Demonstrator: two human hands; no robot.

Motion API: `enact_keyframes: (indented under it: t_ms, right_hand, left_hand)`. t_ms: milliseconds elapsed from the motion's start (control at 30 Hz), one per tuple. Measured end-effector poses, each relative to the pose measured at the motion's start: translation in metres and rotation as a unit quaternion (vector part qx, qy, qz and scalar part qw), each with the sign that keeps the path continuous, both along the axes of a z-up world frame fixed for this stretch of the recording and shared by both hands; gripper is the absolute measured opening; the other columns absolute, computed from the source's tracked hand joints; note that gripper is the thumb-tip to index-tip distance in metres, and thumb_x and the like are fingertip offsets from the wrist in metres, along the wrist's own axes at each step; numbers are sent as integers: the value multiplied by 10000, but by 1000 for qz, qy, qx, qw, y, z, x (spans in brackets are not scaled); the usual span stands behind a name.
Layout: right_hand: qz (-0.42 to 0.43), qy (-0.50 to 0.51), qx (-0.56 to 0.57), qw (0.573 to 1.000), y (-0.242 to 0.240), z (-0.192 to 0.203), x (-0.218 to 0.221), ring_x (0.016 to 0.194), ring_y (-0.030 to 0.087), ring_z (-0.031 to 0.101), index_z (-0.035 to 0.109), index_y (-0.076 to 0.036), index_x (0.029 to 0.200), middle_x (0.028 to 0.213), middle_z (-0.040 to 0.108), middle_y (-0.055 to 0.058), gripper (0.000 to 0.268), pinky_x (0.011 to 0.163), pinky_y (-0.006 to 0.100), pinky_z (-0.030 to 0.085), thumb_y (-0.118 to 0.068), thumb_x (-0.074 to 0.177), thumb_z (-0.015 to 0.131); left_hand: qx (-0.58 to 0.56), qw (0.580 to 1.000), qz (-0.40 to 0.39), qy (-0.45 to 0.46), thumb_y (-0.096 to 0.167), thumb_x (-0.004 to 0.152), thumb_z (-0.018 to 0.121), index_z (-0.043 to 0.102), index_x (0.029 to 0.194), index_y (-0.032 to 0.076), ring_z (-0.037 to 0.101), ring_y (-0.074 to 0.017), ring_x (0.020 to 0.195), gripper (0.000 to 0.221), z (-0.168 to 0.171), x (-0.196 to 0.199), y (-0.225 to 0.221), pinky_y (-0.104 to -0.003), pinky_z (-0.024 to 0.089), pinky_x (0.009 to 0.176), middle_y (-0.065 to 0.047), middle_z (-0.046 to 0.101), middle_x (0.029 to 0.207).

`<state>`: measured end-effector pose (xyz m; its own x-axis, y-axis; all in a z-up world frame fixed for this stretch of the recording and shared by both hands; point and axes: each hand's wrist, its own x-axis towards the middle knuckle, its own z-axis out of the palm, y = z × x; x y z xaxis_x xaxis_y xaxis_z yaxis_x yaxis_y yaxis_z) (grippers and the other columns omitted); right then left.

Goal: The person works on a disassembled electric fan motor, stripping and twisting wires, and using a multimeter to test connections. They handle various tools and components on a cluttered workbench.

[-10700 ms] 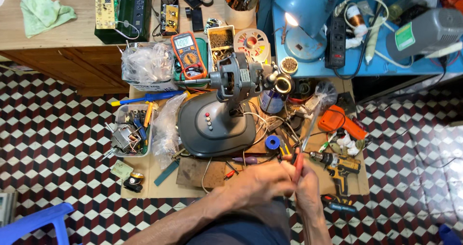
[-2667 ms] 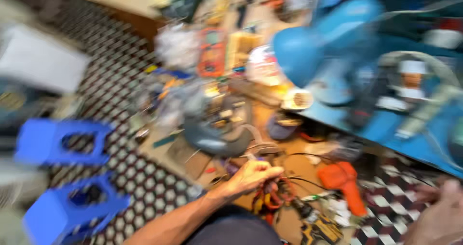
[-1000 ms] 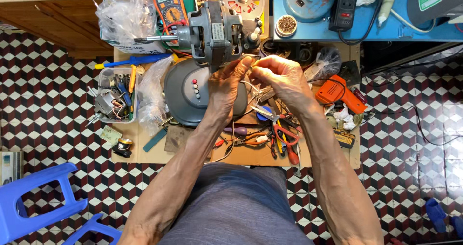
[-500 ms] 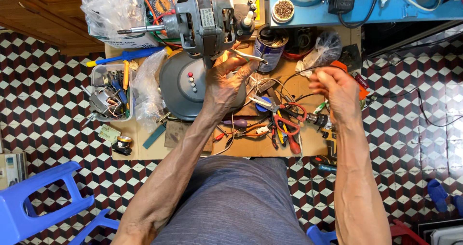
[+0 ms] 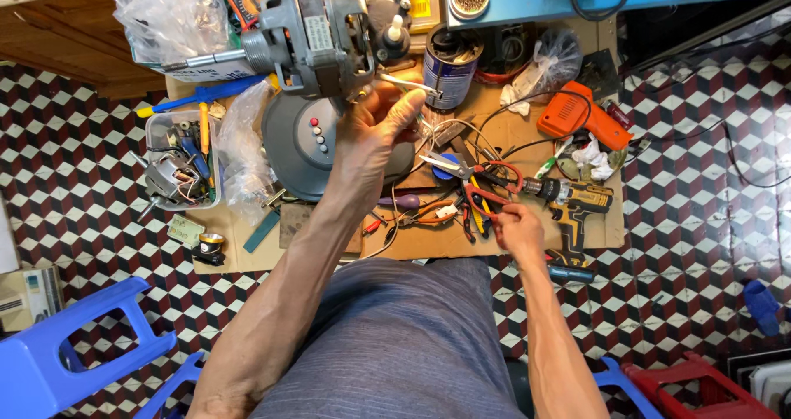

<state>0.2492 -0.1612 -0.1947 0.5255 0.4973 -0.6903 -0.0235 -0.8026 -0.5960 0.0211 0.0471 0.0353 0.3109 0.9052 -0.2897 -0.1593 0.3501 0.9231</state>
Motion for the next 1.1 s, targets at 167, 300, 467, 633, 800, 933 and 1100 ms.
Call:
enact_keyframes:
  t_ms: [167,300,467,633,800,933,1100]
  right_hand:
    - [-49,-58,108,991,-14,-38,-19,680,161,685,573,-29,1265,881,700,98,370,567,282,541,-98,911,653]
    - [-238,93,206,944,-3,-60,-18,716,155,688,511,0,1244,932,696,92,357,593,278,548,-64,931,669]
    - [-263,201,385,862,9,-56,12,824,96,625,576,42,1288,1007,682,52,307,767,204,523,-23,1000,660]
    - [-147,101,283,942,18,-63,31,798,100,611,642,-8,1271,969,692,32,314,714,232,492,-36,958,655]
    - [90,-123,80,985,15,-63,20,1002,233,732,745,-88,1167,1088,775,131,330,894,347,547,-208,860,714]
    - [98,-130,37,986,12,-42,4,1034,284,726,756,-107,1165,1086,767,155,333,920,379,537,-277,894,666]
    - [117,-158,9,980,14,-35,-1,1080,318,710,678,-86,1257,1165,738,181,424,957,407,526,-248,866,649]
  left_hand:
    - [-68,993,20,-90,317,947,743,689,1222,77,641,-84,804,369,10,-8,3,-231,524,700,-8,687,931]
    - [-119,985,57,-108,357,944,729,680,1158,50,660,-99,834,377,15,-10,-1,-254,546,719,-18,708,921]
    - [-107,990,27,-84,297,1000,714,722,1216,6,606,-87,841,362,11,-15,-4,-255,528,756,7,675,917]
    - [-70,994,17,-82,217,980,717,679,1243,65,594,-96,794,306,5,-20,-8,-249,488,707,16,628,888]
    - [-110,991,33,-68,220,950,723,684,1225,62,622,-89,823,319,6,-19,-5,-261,529,725,14,658,911]
    - [-132,988,39,-74,231,949,725,685,1183,48,649,-105,842,299,2,-16,-2,-274,557,754,-9,688,920]
    - [-126,986,28,-106,251,959,711,693,1210,50,633,-84,810,323,-5,-16,-5,-241,540,735,-8,690,924]
